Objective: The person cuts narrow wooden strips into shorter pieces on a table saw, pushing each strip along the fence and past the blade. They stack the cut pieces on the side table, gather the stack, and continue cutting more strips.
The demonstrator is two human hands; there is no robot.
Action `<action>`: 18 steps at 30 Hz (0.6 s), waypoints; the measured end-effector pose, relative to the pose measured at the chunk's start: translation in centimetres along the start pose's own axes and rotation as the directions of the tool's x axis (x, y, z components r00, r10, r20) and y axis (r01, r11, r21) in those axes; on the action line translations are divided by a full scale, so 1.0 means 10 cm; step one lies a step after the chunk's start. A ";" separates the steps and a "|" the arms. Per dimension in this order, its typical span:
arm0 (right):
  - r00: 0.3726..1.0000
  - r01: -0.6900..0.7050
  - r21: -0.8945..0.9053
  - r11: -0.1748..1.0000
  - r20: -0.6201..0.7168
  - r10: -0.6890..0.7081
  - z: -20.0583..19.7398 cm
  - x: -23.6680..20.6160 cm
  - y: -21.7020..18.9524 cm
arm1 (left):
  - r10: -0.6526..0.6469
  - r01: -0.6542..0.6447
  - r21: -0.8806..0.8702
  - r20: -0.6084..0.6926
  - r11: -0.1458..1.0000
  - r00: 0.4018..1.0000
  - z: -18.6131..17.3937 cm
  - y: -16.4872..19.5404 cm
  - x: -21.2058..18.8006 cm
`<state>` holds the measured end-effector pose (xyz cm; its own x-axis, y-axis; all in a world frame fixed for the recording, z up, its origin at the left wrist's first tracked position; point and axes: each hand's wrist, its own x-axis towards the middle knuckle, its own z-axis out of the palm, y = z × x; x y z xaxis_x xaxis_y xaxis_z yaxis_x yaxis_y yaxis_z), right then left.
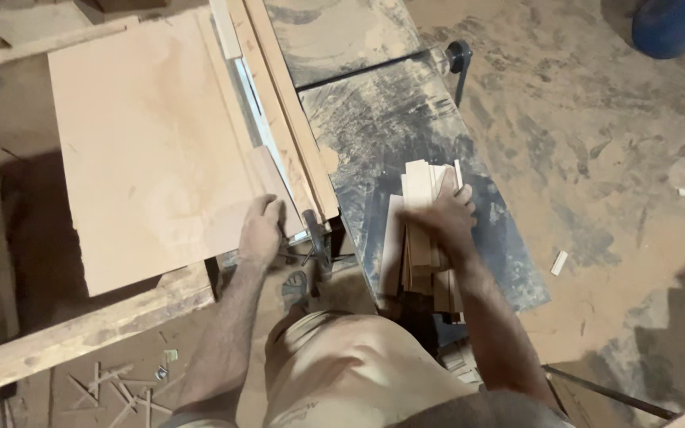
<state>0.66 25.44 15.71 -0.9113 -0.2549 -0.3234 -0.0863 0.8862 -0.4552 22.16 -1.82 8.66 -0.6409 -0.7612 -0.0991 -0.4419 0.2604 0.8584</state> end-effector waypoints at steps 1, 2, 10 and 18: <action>1.000 0.023 0.007 1.000 0.003 -0.023 0.02 0.01 0.03 | 0.025 -0.025 0.010 0.032 1.000 0.999 0.05 -0.07 0.05; 1.000 0.027 -0.024 0.999 -0.012 -0.027 0.05 0.03 0.05 | 0.048 -0.049 0.019 0.065 0.999 0.997 0.08 -0.13 0.10; 1.000 -0.017 -0.178 0.984 -0.005 0.016 0.16 0.17 0.04 | 0.405 -0.364 0.579 0.063 0.730 0.912 0.29 -0.34 0.59; 0.992 -0.127 -0.178 0.976 -0.021 0.125 0.20 0.23 -0.11 | 0.369 -0.368 0.644 0.141 0.671 0.919 0.39 -0.40 1.21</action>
<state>-0.51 23.11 13.85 -0.9233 -0.1340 -0.3599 -0.0403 0.9658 -0.2560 13.71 -9.79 2.12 -0.8404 -0.5193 0.1552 -0.4643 0.8375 0.2881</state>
